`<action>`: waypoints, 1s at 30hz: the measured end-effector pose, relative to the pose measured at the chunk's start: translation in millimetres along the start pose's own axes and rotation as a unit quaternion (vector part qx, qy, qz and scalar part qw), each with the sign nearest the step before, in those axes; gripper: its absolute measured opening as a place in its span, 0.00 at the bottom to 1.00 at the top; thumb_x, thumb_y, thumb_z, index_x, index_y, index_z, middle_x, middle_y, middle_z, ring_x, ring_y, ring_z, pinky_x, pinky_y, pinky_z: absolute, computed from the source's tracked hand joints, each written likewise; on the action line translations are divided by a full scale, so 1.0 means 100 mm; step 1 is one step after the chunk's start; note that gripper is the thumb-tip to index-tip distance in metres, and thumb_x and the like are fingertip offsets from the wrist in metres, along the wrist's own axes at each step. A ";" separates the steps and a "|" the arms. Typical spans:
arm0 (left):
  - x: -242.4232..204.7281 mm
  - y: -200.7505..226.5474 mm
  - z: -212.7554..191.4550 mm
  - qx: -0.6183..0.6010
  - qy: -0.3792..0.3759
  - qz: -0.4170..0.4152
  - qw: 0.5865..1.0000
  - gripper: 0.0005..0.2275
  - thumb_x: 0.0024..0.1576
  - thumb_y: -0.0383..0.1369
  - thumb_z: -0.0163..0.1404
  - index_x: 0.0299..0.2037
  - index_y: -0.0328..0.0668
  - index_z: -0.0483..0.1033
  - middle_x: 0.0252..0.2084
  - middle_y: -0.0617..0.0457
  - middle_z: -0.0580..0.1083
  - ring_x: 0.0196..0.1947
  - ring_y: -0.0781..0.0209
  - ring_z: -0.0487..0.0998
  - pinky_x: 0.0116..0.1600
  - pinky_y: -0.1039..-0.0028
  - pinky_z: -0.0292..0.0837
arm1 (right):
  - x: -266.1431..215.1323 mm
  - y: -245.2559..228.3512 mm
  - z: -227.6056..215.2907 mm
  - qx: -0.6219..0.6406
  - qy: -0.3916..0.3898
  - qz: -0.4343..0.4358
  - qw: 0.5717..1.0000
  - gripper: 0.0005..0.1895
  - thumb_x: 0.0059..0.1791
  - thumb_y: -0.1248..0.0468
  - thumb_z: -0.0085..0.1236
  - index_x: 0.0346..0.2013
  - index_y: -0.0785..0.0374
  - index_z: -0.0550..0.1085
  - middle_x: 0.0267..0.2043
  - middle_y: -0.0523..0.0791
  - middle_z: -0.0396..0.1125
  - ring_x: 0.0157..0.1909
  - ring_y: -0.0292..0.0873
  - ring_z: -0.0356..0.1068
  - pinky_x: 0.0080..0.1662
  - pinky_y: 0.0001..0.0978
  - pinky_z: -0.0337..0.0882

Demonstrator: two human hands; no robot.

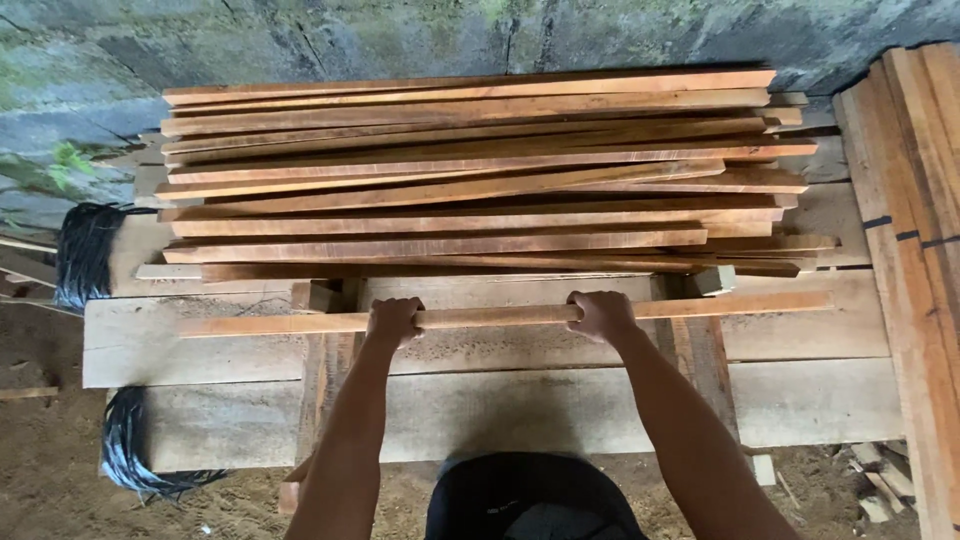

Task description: The person arranges long wooden planks on a workbench, aligning them into a neat stack. They use black straps to secure the bundle of planks together and then lift the secured stack to place it on a larger pile of wood.

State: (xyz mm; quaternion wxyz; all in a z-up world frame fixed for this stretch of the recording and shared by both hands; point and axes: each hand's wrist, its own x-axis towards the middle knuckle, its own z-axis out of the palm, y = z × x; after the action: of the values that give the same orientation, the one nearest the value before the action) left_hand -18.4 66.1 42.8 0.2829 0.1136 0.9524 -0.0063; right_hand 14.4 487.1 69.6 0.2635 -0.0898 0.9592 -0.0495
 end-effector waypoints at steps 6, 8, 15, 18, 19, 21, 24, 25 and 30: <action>0.07 -0.05 0.11 -0.037 0.055 0.009 0.998 0.19 0.47 0.44 0.66 0.46 0.57 0.78 0.41 0.59 0.80 0.48 0.55 0.79 0.60 0.53 0.66 | 0.01 0.00 -0.02 0.006 0.033 0.003 0.999 0.24 0.42 0.41 0.66 0.49 0.42 0.76 0.34 0.37 0.76 0.38 0.42 0.75 0.46 0.44 0.77; 0.02 -0.04 0.07 -0.031 0.046 0.011 0.998 0.17 0.48 0.44 0.65 0.46 0.57 0.78 0.41 0.59 0.80 0.47 0.56 0.80 0.59 0.56 0.68 | 0.01 0.01 0.00 0.000 0.011 0.011 1.000 0.24 0.43 0.39 0.65 0.49 0.43 0.75 0.33 0.37 0.76 0.37 0.41 0.76 0.46 0.43 0.77; 0.05 -0.15 0.11 -0.061 0.078 0.077 0.992 0.17 0.47 0.42 0.64 0.48 0.61 0.79 0.44 0.55 0.81 0.47 0.52 0.81 0.51 0.59 0.76 | 0.02 0.08 0.22 -0.008 0.061 0.010 0.998 0.24 0.42 0.40 0.66 0.45 0.47 0.76 0.35 0.38 0.76 0.37 0.42 0.77 0.44 0.46 0.78; 0.05 -0.15 0.17 -0.077 0.094 0.069 0.990 0.17 0.47 0.42 0.64 0.46 0.59 0.79 0.41 0.57 0.81 0.43 0.56 0.82 0.51 0.60 0.77 | 0.13 0.19 0.38 -0.012 0.132 -0.029 0.991 0.22 0.42 0.41 0.67 0.42 0.49 0.77 0.34 0.39 0.77 0.37 0.43 0.77 0.46 0.46 0.76; 0.01 -0.13 0.18 -0.075 0.093 0.067 0.991 0.17 0.47 0.42 0.64 0.46 0.59 0.79 0.41 0.57 0.81 0.43 0.56 0.82 0.51 0.60 0.77 | 0.14 0.18 0.39 -0.010 0.132 -0.030 0.991 0.22 0.42 0.41 0.67 0.42 0.49 0.77 0.34 0.39 0.77 0.37 0.43 0.77 0.46 0.46 0.76; -0.04 -0.05 0.11 -0.052 0.108 0.043 0.992 0.17 0.51 0.43 0.64 0.49 0.56 0.77 0.43 0.53 0.81 0.48 0.53 0.82 0.58 0.58 0.75 | 0.14 0.20 0.32 -0.009 0.107 -0.017 0.994 0.31 0.39 0.39 0.69 0.46 0.53 0.75 0.33 0.43 0.76 0.35 0.46 0.77 0.43 0.46 0.77; -0.07 -0.05 0.33 0.017 0.142 0.001 0.990 0.21 0.51 0.41 0.65 0.52 0.48 0.73 0.53 0.49 0.76 0.62 0.49 0.72 0.71 0.52 0.61 | 0.06 0.08 0.28 -0.065 0.075 0.006 0.995 0.29 0.42 0.37 0.66 0.46 0.54 0.76 0.41 0.45 0.77 0.44 0.46 0.78 0.54 0.45 0.77; -0.10 -0.08 0.45 0.015 0.146 -0.003 0.989 0.21 0.51 0.41 0.65 0.52 0.48 0.73 0.53 0.49 0.76 0.62 0.49 0.72 0.71 0.52 0.61 | -0.04 -0.01 0.23 -0.069 0.078 0.003 0.995 0.29 0.42 0.37 0.66 0.46 0.54 0.76 0.41 0.45 0.77 0.44 0.46 0.78 0.54 0.45 0.77; -0.43 -0.30 0.74 0.085 0.361 -0.003 0.929 0.37 0.52 0.23 0.50 0.75 0.32 0.49 0.77 0.38 0.49 0.77 0.41 0.49 0.76 0.49 0.42 | -0.07 -0.15 0.27 -0.095 0.157 0.104 0.977 0.61 0.33 0.33 0.74 0.70 0.58 0.57 0.74 0.53 0.48 0.76 0.57 0.41 0.70 0.64 0.34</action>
State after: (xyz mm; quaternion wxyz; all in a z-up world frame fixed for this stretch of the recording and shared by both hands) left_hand 49.7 22.1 1.9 -0.0906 0.1291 0.9864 -0.0471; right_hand 36.4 472.0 52.0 0.1031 -0.0049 0.9931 0.0561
